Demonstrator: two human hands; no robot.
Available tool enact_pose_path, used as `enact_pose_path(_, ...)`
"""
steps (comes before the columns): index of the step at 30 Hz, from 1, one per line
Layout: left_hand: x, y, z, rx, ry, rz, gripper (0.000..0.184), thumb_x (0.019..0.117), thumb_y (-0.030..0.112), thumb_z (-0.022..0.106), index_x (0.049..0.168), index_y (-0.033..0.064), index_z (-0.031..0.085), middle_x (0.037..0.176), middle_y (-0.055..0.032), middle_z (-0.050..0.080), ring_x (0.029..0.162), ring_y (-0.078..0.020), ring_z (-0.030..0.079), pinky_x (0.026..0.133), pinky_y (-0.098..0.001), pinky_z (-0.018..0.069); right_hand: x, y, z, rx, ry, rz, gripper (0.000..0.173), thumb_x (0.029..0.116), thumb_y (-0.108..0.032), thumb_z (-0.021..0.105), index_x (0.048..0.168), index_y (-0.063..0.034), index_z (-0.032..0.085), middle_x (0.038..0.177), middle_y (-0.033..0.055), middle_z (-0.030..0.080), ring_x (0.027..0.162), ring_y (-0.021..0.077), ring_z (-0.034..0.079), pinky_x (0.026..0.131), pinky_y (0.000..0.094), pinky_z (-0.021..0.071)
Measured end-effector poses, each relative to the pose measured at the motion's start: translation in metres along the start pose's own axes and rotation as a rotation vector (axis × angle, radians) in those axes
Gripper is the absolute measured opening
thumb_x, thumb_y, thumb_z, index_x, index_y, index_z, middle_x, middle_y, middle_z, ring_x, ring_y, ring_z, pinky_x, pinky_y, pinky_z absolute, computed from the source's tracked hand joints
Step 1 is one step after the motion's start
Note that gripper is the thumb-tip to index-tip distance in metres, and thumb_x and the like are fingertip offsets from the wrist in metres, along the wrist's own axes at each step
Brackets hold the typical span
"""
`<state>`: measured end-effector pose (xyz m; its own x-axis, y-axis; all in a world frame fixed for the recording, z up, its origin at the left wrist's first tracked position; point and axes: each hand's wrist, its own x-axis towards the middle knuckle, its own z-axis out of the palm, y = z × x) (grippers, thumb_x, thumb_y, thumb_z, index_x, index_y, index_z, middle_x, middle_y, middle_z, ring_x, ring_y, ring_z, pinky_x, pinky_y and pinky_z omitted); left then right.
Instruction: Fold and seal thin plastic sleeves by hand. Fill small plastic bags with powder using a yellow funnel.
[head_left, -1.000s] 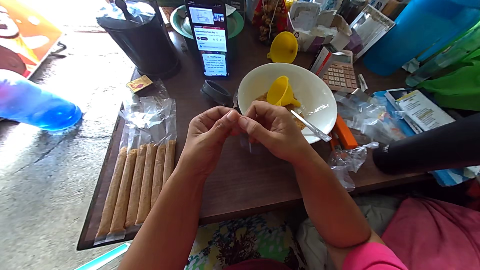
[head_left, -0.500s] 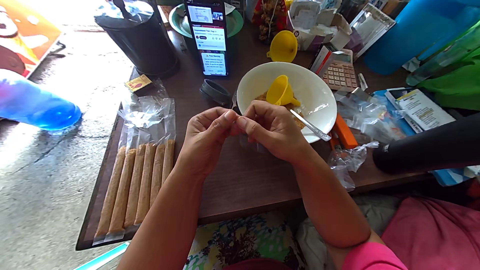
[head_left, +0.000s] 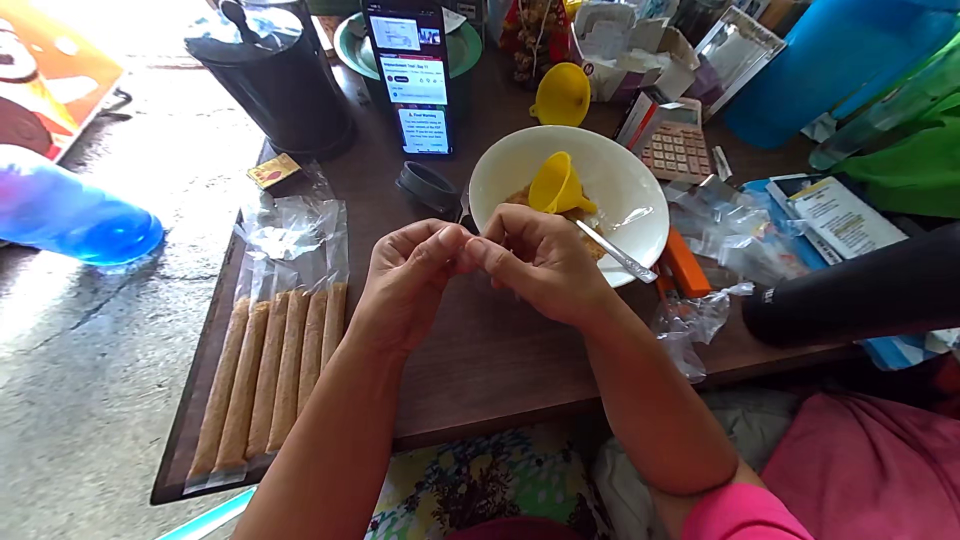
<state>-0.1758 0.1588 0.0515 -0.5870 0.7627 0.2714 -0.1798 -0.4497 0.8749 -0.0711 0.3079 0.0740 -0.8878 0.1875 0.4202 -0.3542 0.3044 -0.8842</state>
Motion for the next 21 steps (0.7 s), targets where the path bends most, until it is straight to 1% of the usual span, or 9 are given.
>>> enact_pose_path(5, 0.0000, -0.0007, 0.0002, 0.014, 0.008, 0.004, 0.018, 0.0996, 0.026, 0.066, 0.093, 0.0132, 0.076, 0.083, 0.0022, 0.072, 0.077, -0.0046, 0.069, 0.079, -0.0202, 0.0581, 0.0002, 0.0002, 0.0002, -0.010, -0.005, -0.001, 0.016, 0.0979, -0.010, 0.061, 0.083, -0.0040, 0.063, 0.076, 0.0015, 0.058, 0.059, 0.0029, 0.054, 0.051, 0.0155, 0.0456)
enact_pose_path(11, 0.0000, -0.0010, -0.0006, 0.012, 0.013, 0.004, 0.017, 0.0988, 0.026, 0.067, 0.091, 0.0139, 0.077, 0.082, 0.0025, 0.072, 0.076, -0.0043, 0.068, 0.077, -0.0193, 0.0574, 0.0005, 0.0015, 0.0003, 0.004, -0.016, -0.016, 0.016, 0.0979, -0.009, 0.060, 0.083, -0.0035, 0.063, 0.075, 0.0017, 0.059, 0.060, 0.0029, 0.054, 0.051, 0.0159, 0.0451)
enact_pose_path(15, 0.0001, -0.0010, -0.0009, 0.023, 0.004, 0.010, 0.017, 0.0991, 0.025, 0.066, 0.090, 0.0145, 0.077, 0.081, 0.0034, 0.071, 0.076, -0.0038, 0.067, 0.077, -0.0194, 0.0569, -0.0012, -0.0037, 0.0006, -0.015, -0.019, -0.001, 0.018, 0.0971, -0.009, 0.060, 0.080, -0.0033, 0.061, 0.072, 0.0035, 0.057, 0.055, 0.0056, 0.052, 0.046, 0.0176, 0.0420)
enact_pose_path(21, -0.0001, -0.0008, -0.0008, 0.018, -0.005, 0.017, 0.018, 0.0993, 0.024, 0.066, 0.090, 0.0135, 0.077, 0.081, 0.0028, 0.072, 0.075, -0.0038, 0.067, 0.076, -0.0187, 0.0568, -0.0014, -0.0045, 0.0005, -0.017, -0.023, 0.004, 0.019, 0.0974, -0.010, 0.060, 0.080, -0.0036, 0.060, 0.072, 0.0036, 0.056, 0.056, 0.0063, 0.052, 0.046, 0.0180, 0.0422)
